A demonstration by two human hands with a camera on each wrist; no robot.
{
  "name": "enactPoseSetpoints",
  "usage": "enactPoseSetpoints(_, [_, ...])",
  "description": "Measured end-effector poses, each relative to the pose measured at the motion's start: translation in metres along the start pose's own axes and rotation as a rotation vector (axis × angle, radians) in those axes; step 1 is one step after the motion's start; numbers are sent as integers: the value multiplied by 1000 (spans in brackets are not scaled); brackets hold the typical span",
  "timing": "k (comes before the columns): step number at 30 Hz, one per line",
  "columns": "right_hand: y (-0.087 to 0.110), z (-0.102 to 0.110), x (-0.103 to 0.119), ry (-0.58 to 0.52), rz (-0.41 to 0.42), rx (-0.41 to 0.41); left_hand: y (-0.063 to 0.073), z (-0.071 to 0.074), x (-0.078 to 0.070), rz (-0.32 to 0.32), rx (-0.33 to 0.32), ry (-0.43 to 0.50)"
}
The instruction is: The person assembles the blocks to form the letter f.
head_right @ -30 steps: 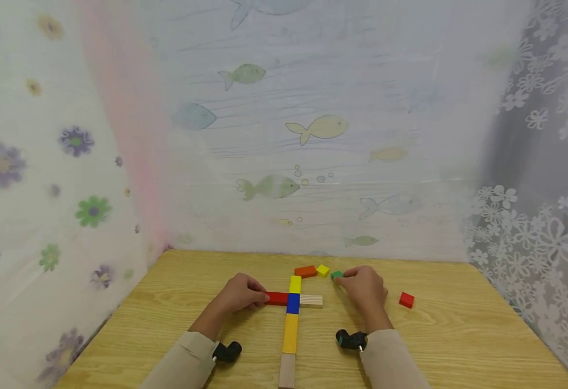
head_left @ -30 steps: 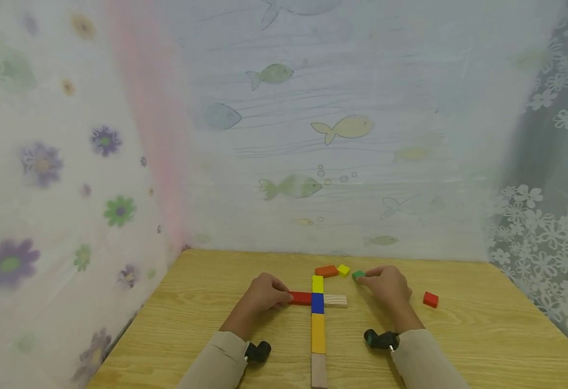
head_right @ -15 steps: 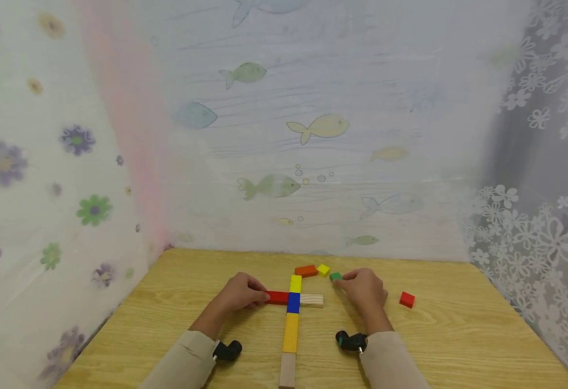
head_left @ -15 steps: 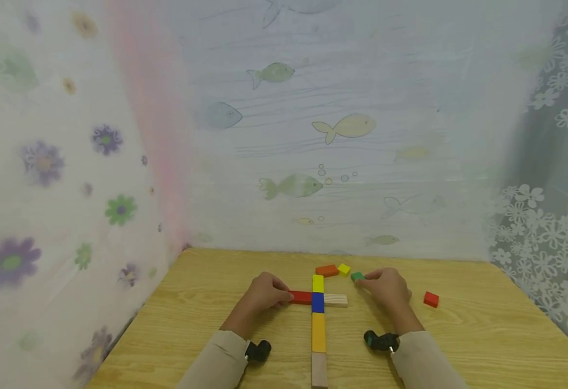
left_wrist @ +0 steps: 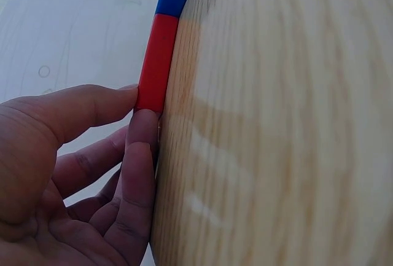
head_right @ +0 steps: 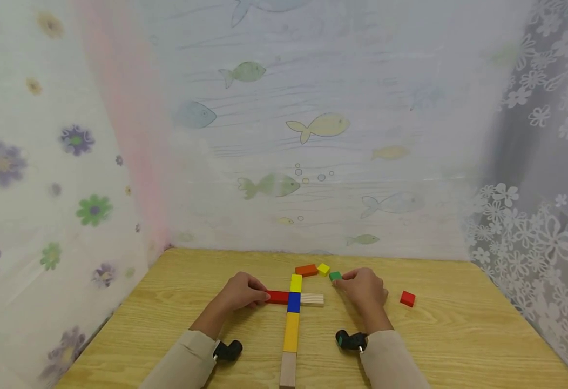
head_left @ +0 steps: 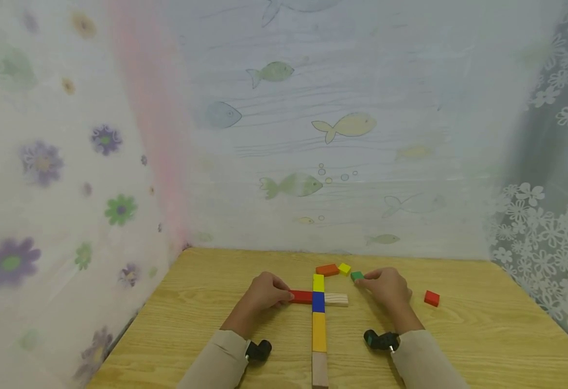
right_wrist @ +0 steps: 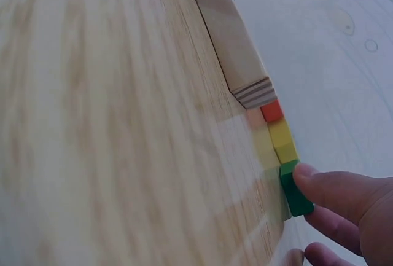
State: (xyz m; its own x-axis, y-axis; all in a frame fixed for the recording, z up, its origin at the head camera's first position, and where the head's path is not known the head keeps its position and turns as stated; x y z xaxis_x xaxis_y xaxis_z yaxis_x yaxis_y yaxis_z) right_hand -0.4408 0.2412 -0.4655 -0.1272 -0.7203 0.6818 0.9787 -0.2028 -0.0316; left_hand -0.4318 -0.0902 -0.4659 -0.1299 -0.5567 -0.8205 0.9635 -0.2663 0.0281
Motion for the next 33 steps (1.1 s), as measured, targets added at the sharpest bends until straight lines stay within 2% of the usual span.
enactPoseSetpoints(18, [2,-1,1,2,-5,-3,1,1,-1,10,-5,-19])
enactPoseSetpoints(33, [0,-3,2,-11,2,-4,2,1,-2,-10,13,16])
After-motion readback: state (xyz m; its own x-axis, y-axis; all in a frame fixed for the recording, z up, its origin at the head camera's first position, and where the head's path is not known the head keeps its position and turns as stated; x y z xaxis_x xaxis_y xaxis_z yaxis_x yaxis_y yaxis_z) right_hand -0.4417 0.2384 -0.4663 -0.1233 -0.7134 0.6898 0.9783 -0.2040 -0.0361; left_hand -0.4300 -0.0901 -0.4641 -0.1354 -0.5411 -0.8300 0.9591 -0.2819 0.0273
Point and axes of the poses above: each hand's wrist, its own y-axis away from the middle knuckle, its own z-axis out of the back of the hand, x = y × z, the point moved 9 cm from there along -y, towards the middle knuckle, and after that the axes turned 2 degrees about -y, right-handed, at the moved point
